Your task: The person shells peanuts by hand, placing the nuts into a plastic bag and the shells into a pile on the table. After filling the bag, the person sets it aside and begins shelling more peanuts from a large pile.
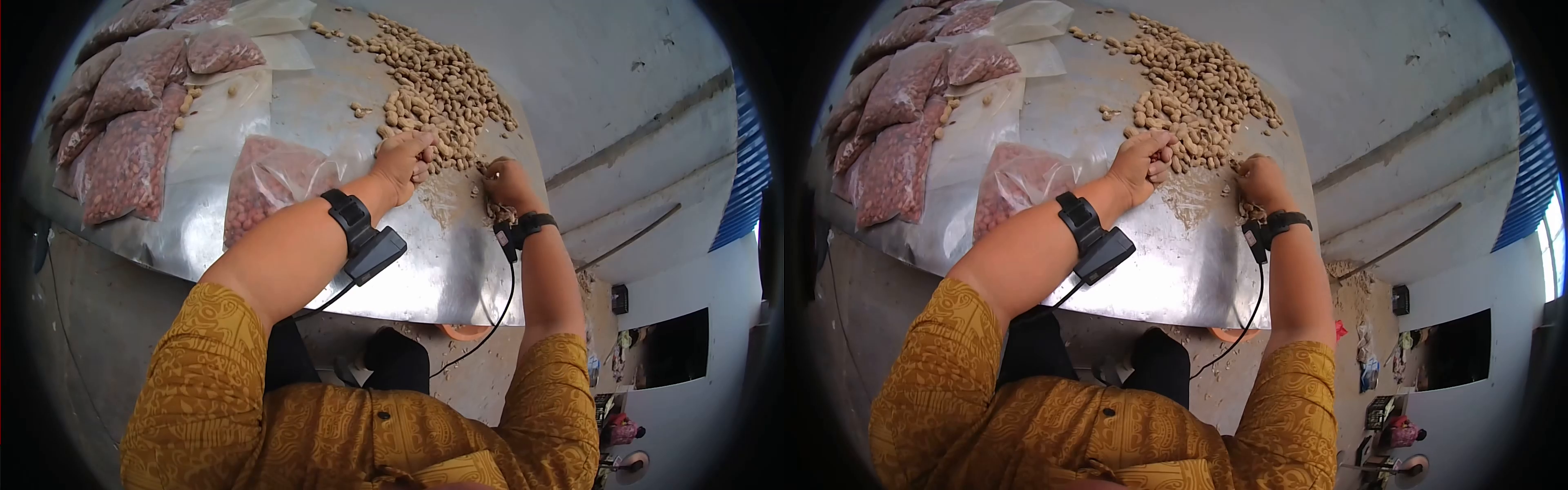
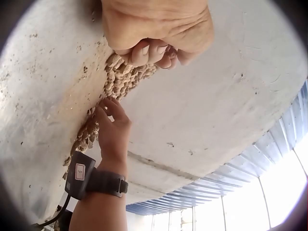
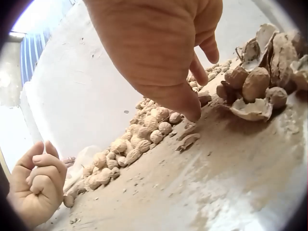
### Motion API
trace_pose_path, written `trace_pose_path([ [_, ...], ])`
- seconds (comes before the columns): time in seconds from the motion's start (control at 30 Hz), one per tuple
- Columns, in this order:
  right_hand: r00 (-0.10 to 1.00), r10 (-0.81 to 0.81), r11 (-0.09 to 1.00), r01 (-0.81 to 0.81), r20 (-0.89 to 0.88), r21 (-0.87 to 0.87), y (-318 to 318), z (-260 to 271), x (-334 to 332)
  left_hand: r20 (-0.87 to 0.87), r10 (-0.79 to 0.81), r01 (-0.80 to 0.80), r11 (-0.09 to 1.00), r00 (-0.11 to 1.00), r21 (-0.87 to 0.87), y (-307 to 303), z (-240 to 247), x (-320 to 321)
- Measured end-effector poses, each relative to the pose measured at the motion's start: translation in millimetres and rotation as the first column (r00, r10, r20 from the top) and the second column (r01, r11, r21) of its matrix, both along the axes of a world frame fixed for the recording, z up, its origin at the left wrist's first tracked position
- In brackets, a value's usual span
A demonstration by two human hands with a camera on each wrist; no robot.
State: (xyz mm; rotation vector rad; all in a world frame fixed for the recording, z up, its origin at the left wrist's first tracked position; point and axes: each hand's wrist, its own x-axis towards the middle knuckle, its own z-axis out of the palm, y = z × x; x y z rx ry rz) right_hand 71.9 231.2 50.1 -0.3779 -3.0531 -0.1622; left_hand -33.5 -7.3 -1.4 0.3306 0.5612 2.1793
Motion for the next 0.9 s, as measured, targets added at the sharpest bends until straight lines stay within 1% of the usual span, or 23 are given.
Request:
trace_pose_path([
  [0.03, 0.997, -0.059, 0.997, 0.057, 0.048, 0.046, 1.0, 3.2, 1.4, 0.002, 0.001, -0.001, 1.0, 1.0, -0.001, -0.1, 0.1, 0.1],
  [0.13, 0.945, -0.241, 0.971, 0.237, 0.222, 0.044, 6.1, 10.5, 3.9, 0.005, 0.002, -0.002, 1.0, 1.0, -0.003, 0.7, -0.4, 0.8],
  [0.23, 0.937, -0.282, 0.956, 0.293, 0.206, -0.026, 3.4, 19.5, 2.3, 0.008, 0.003, -0.003, 1.0, 1.0, -0.011, 2.2, -0.9, 1.4],
  [0.3, 0.99, -0.138, 0.987, 0.134, -0.042, -0.092, 11.9, 10.4, -1.8, 0.012, 0.004, -0.004, 1.0, 1.0, -0.014, 2.0, -0.7, 1.3],
  [0.33, 0.983, -0.065, 0.993, 0.047, -0.172, -0.109, 15.2, 6.6, -2.9, 0.002, -0.001, 0.001, 1.0, 1.0, -0.017, 1.7, -0.6, 1.1],
  [0.43, 0.969, 0.097, 0.991, -0.116, -0.227, -0.073, 7.4, -2.3, -8.4, -0.02, -0.006, 0.005, 1.0, 1.0, -0.026, 0.9, -0.2, 1.3],
  [0.53, 0.999, 0.024, 0.993, -0.021, 0.024, -0.117, 7.0, 4.4, -13.1, -0.019, 0.004, -0.005, 1.0, 1.0, -0.031, 1.0, 0.0, 1.6],
  [0.57, 0.99, -0.064, 0.997, 0.069, 0.124, -0.039, 7.2, 8.6, -12.4, -0.022, 0.006, -0.007, 0.999, 1.0, -0.032, 1.1, -0.1, 1.1],
  [0.63, 0.92, -0.255, 0.965, 0.221, 0.298, 0.143, 4.7, 21.2, -8.7, -0.023, 0.005, -0.006, 0.999, 1.0, -0.037, 1.2, -0.6, 2.1],
  [0.73, 0.936, -0.295, 0.954, 0.298, 0.194, 0.015, 21.9, 31.6, -5.2, -0.027, 0.006, -0.008, 0.999, 1.0, -0.051, 1.8, -0.4, 2.4],
  [0.83, 0.993, -0.116, 0.993, 0.117, -0.029, 0.015, 39.5, 18.2, -6.7, -0.027, 0.004, -0.005, 0.998, 1.0, -0.057, 3.2, -0.4, 3.3],
  [0.9, 0.988, -0.155, 0.988, 0.155, 0.001, -0.002, 38.1, 7.7, -11.4, -0.018, -0.004, 0.004, 0.999, 1.0, -0.044, 2.5, -0.4, 1.6],
])
